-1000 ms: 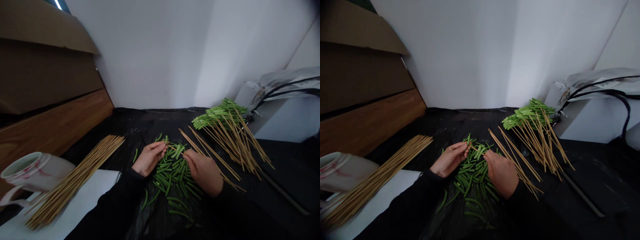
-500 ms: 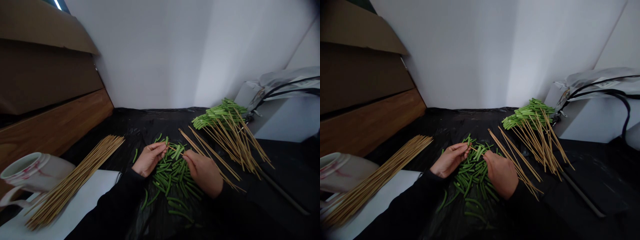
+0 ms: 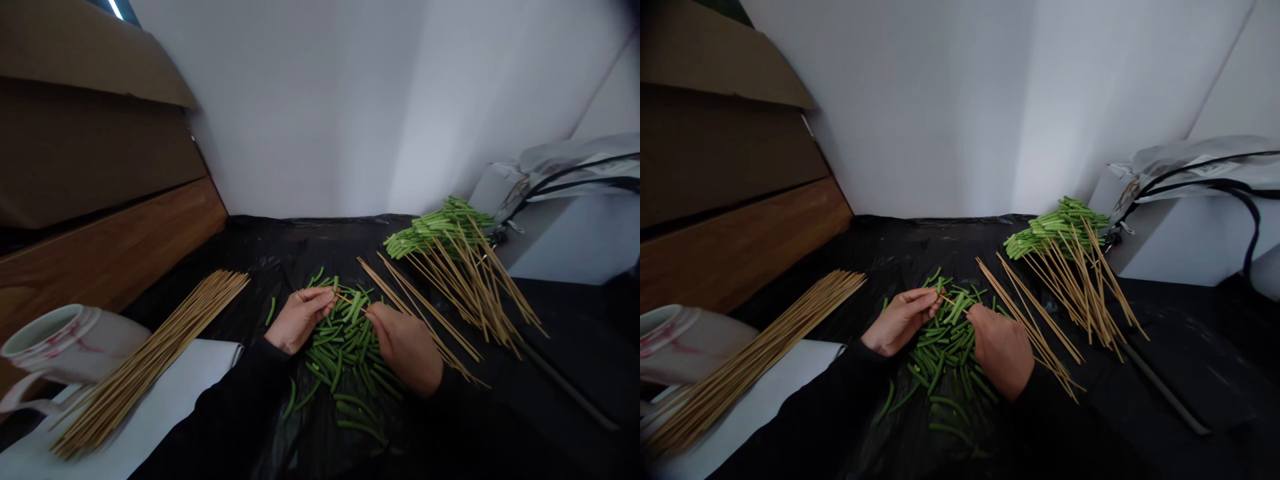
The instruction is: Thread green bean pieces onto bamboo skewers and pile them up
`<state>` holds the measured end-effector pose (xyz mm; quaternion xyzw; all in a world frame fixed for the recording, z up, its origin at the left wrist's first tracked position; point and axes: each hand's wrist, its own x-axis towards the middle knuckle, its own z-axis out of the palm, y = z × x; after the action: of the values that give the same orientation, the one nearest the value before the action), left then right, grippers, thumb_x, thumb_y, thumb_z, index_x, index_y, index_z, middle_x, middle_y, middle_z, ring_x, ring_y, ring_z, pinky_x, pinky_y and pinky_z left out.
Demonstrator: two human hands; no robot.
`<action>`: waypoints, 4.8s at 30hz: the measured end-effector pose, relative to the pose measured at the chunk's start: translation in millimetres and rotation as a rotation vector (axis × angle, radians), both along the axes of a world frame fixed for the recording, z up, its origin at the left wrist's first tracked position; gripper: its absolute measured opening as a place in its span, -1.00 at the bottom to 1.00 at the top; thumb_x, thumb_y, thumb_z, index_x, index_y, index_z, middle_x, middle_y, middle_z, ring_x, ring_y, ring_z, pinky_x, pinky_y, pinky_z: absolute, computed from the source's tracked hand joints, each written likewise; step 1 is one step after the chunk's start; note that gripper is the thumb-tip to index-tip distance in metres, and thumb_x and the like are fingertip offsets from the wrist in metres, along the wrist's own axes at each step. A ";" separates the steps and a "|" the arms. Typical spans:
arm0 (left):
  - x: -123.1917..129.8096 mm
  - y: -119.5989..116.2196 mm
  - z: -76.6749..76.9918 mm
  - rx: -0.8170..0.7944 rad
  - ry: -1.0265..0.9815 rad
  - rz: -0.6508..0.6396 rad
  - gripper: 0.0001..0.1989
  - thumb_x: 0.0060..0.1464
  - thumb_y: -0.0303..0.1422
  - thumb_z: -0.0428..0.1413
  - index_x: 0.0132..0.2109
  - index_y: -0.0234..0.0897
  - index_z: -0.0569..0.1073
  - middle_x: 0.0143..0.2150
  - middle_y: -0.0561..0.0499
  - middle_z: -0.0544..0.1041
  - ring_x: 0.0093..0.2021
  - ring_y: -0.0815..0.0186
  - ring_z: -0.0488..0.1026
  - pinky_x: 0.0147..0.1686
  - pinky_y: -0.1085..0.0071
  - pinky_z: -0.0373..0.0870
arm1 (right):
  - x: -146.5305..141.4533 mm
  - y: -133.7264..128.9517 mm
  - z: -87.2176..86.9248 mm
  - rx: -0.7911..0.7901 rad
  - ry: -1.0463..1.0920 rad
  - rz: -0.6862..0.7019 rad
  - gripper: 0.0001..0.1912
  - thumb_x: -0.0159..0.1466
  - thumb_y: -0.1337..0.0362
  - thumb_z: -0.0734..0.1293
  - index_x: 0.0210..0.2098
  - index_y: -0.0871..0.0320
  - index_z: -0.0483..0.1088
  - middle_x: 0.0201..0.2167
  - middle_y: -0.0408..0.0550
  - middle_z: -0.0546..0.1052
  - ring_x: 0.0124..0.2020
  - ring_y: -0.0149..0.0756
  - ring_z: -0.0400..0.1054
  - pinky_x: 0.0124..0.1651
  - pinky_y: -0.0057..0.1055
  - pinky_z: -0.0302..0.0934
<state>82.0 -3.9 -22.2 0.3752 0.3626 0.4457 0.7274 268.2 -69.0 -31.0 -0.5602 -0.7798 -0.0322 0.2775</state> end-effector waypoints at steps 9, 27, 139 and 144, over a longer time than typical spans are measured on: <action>2.2 -1.3 0.1 0.000 0.028 0.010 -0.76 -0.23 -0.39 0.37 -0.33 -0.37 0.61 -0.37 -0.03 0.56 -0.38 0.47 0.40 -0.29 0.50 0.30 | 0.1 -0.6 -2.1 -0.012 0.062 0.013 -0.68 0.39 0.27 0.02 -0.40 0.13 0.29 -0.50 -0.13 0.46 -0.45 -0.41 0.32 -0.38 -0.44 -0.04; 1.8 -1.9 -0.1 0.024 0.058 -0.025 -0.76 -0.23 -0.37 0.37 -0.34 -0.37 0.61 -0.38 -0.04 0.56 -0.39 0.45 0.39 -0.28 0.46 0.27 | -1.0 -1.4 -2.2 -0.014 0.012 0.000 -0.71 0.38 0.29 0.04 -0.43 0.12 0.25 -0.55 -0.16 0.44 -0.53 -0.43 0.29 -0.43 -0.41 -0.12; 6.4 -8.6 -16.8 1.135 1.191 -0.090 -0.70 0.16 -0.39 0.04 0.02 -0.14 0.48 -0.05 -0.07 0.52 0.02 0.13 0.32 0.00 0.18 0.19 | 16.0 8.0 10.9 0.120 0.103 -0.139 -0.70 0.38 0.27 0.06 -0.28 0.14 0.38 -0.38 -0.07 0.51 -0.34 -0.37 0.38 -0.33 -0.46 0.04; 8.0 -6.9 -18.5 1.123 1.227 -0.050 -0.82 0.14 -0.35 0.07 -0.16 -0.18 0.54 -0.03 -0.08 0.51 0.06 0.11 0.28 0.02 0.15 0.18 | 14.0 6.7 11.3 0.086 0.092 -0.131 -0.71 0.38 0.27 0.06 -0.29 0.13 0.37 -0.38 -0.10 0.51 -0.36 -0.39 0.37 -0.36 -0.47 0.02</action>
<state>90.0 -10.9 -40.7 0.8664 0.4102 0.2604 0.1149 282.3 -62.4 -19.7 -0.5985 -0.7257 -0.0583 0.3342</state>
